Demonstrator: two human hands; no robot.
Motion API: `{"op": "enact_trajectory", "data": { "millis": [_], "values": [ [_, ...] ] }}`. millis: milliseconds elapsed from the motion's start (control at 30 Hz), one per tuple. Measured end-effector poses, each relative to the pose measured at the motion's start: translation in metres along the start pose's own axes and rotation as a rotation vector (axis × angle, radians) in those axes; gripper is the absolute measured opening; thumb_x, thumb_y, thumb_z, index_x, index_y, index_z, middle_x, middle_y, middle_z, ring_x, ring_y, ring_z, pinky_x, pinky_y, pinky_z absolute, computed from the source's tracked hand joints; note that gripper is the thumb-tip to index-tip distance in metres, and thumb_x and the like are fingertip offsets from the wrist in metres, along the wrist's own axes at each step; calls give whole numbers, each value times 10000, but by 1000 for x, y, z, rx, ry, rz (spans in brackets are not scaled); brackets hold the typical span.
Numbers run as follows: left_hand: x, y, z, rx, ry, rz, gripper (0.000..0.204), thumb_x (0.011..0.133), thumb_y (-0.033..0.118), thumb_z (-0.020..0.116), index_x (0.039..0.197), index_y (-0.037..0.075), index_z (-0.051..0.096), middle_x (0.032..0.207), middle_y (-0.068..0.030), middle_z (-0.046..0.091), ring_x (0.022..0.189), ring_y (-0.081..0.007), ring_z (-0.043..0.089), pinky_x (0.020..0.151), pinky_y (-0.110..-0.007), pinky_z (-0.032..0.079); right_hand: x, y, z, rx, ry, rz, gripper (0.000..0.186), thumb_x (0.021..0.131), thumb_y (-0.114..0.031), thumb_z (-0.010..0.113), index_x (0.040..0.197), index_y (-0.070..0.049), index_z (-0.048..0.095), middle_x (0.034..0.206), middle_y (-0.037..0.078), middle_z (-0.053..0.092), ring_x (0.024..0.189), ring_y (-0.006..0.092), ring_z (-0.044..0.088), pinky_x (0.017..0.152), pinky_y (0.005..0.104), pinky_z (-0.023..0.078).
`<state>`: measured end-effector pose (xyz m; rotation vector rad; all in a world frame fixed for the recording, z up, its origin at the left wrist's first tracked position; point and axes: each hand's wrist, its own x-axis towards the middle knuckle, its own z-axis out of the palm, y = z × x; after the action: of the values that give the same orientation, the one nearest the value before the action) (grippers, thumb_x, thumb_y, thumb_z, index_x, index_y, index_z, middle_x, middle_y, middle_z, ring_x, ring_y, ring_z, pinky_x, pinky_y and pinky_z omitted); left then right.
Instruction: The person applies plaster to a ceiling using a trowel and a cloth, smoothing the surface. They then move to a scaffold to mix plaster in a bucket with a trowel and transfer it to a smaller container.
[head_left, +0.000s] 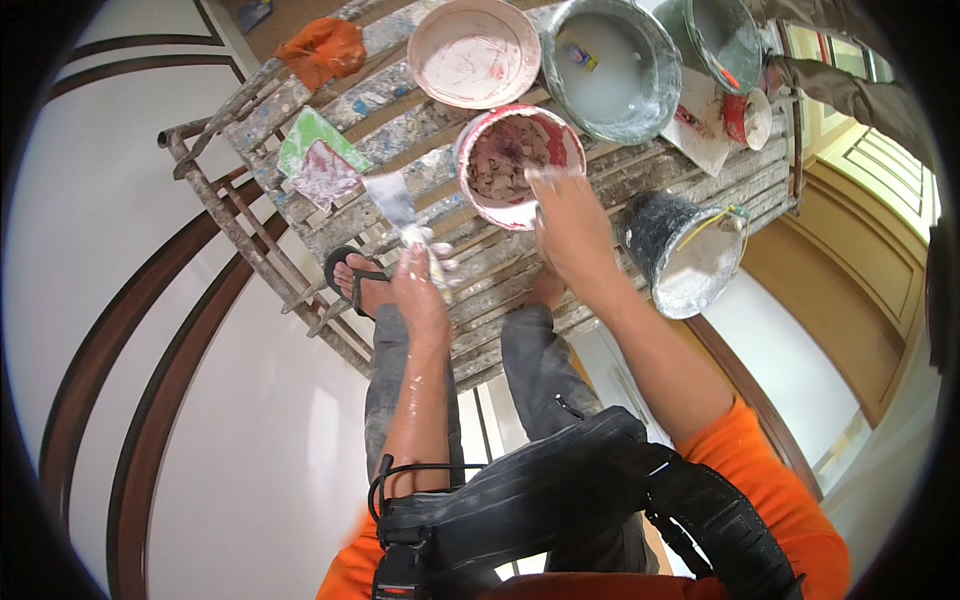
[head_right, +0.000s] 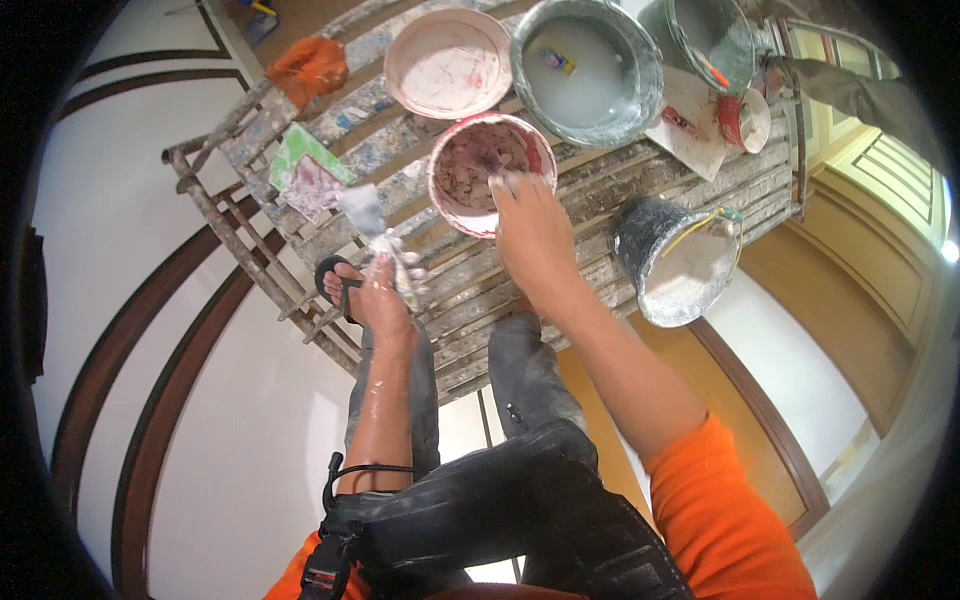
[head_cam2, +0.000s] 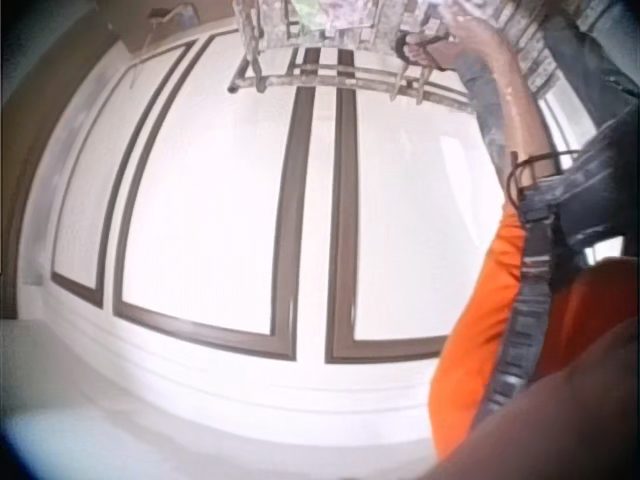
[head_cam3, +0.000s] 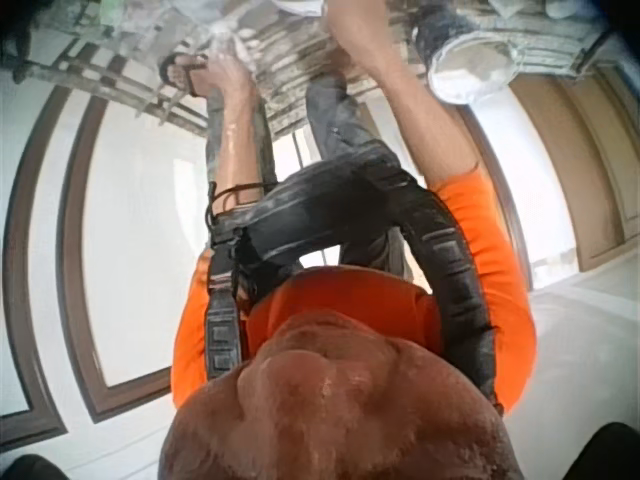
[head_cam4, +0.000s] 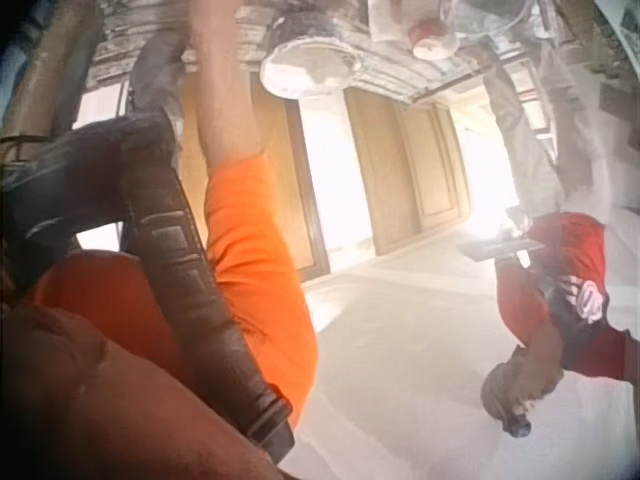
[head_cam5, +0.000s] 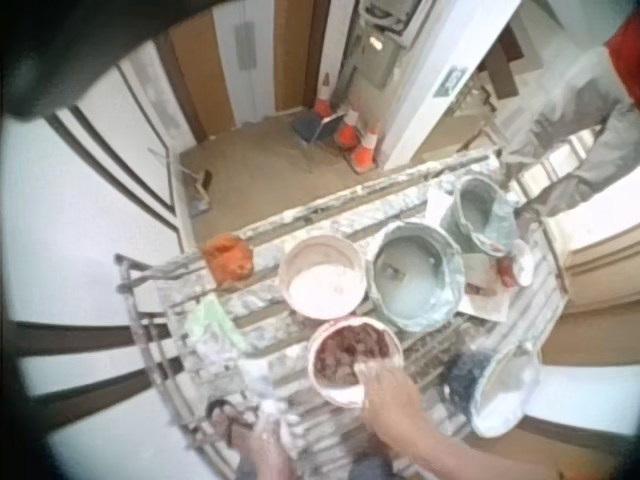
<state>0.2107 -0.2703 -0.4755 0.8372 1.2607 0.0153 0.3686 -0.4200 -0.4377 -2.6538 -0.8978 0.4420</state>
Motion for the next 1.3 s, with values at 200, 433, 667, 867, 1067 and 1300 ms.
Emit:
{"op": "enact_trajectory", "data": {
  "millis": [200,433,667,867,1067,1300],
  "values": [
    [-88,-45,6,-156,-418,-248,394,1059,246,497,1390,37,542,1307,-79,631,1217,-187,591,1059,-373,448,-141,-84,-32,741,-318,601,522,934,-195,651,1399,-13,497,1314,246,602,1228,392,582,1051,403,434],
    [-157,-36,-10,532,-710,-84,412,1019,216,620,1361,-12,591,1361,-99,637,1274,-209,554,1113,-332,377,-152,-111,-72,620,-255,1089,326,906,-122,656,1213,-30,595,1035,122,696,954,212,654,867,356,507],
    [-28,-16,-35,714,-382,-128,424,959,370,680,1226,41,690,1033,-129,747,948,-212,685,865,-341,513,-150,-81,-72,921,-6,1149,203,910,-87,669,1099,-25,626,739,-14,583,586,85,527,513,251,415],
    [102,-3,-30,481,-191,-55,308,1009,243,598,1262,81,668,903,-28,687,781,-99,605,678,-264,465,-251,-74,-23,981,-289,1342,263,852,-43,697,1114,-72,705,708,-2,596,576,71,536,535,249,457],
    [148,1,-75,1014,115,26,350,958,248,598,1239,59,689,1026,-171,742,1014,-285,711,788,-378,540,-270,-46,11,1272,-198,1508,240,861,-2,657,1097,-40,680,686,8,585,474,92,517,409,265,472],
    [153,-21,-169,1209,199,15,353,928,278,627,1205,73,703,1036,-182,738,938,-306,704,830,-398,532,-243,-26,-25,876,-514,1151,248,879,-88,674,1125,-88,703,781,7,625,662,92,534,624,273,455]
  ]
}}
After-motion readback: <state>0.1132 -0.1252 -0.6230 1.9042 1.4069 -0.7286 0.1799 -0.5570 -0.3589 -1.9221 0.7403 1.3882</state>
